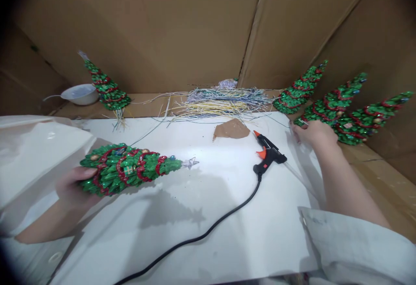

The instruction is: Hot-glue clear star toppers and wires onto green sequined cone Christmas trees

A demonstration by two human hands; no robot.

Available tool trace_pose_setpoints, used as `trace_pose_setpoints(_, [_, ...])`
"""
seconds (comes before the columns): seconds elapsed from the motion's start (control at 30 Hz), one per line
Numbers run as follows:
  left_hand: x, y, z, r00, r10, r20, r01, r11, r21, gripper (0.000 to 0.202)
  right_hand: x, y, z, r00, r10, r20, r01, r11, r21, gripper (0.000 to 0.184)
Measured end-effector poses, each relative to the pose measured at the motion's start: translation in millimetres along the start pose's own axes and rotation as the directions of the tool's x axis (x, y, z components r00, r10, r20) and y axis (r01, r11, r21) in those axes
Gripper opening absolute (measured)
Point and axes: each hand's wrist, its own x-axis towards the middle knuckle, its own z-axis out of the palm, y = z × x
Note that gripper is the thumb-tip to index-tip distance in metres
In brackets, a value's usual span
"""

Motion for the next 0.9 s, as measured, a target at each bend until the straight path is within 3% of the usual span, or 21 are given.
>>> trace_pose_setpoints(0.1, [1.2, -2.3, -1.8, 0.999, -0.009, -0.041, 0.009, 1.0, -0.019, 0.051, -11.0, -12.4, -24.5, 1.0, 0.007, -0.016, -0.006, 0.998, 0.059, 0.034])
trace_pose_setpoints(0.13, [2.0, -3.2, -2.6, 0.998, -0.015, -0.053, 0.014, 1.0, -0.02, 0.052, -19.5, -20.7, -37.0, 0.997, -0.068, -0.048, 0.074, 0.986, 0.148, 0.029])
trace_pose_setpoints(0.2, [3.3, -5.0, -3.6, 0.996, -0.029, -0.083, 0.028, 0.999, -0.024, 0.055, -44.9, -43.5, -64.7, 0.968, -0.243, -0.054, 0.243, 0.875, 0.418, 0.023])
trace_pose_setpoints(0.3, [4.3, -7.0, -0.8, 0.99, -0.049, -0.135, 0.043, 0.998, -0.042, 0.056, -95.7, -85.2, -99.6, 0.863, -0.503, -0.05, 0.385, 0.59, 0.71, 0.014])
trace_pose_setpoints(0.37, [4.2, -7.7, 4.1, 0.985, -0.049, -0.168, 0.038, 0.997, -0.069, 0.056, -128.6, -111.0, -111.8, 0.734, -0.678, -0.045, 0.442, 0.426, 0.79, 0.019])
trace_pose_setpoints(0.47, [3.7, -8.0, 12.8, 0.982, -0.032, -0.188, 0.013, 0.995, -0.099, 0.054, -164.0, -139.8, -113.3, 0.579, -0.814, -0.049, 0.528, 0.329, 0.783, 0.013])
trace_pose_setpoints(0.53, [3.6, -8.1, 16.9, 0.984, -0.027, -0.174, 0.01, 0.995, -0.1, 0.052, -176.8, -152.9, -107.6, 0.529, -0.847, -0.048, 0.588, 0.326, 0.74, 0.01])
trace_pose_setpoints(0.77, [3.9, -14.3, 14.0, 0.992, -0.059, -0.108, 0.052, 0.997, -0.063, 0.028, -187.7, -174.3, -81.2, 0.519, -0.85, -0.094, 0.665, 0.332, 0.669, 0.009])
trace_pose_setpoints(0.9, [5.4, -17.5, 12.5, 0.992, -0.063, -0.107, 0.057, 0.997, -0.058, 0.028, -187.9, -178.1, -68.3, 0.52, -0.848, -0.104, 0.691, 0.346, 0.635, 0.009])
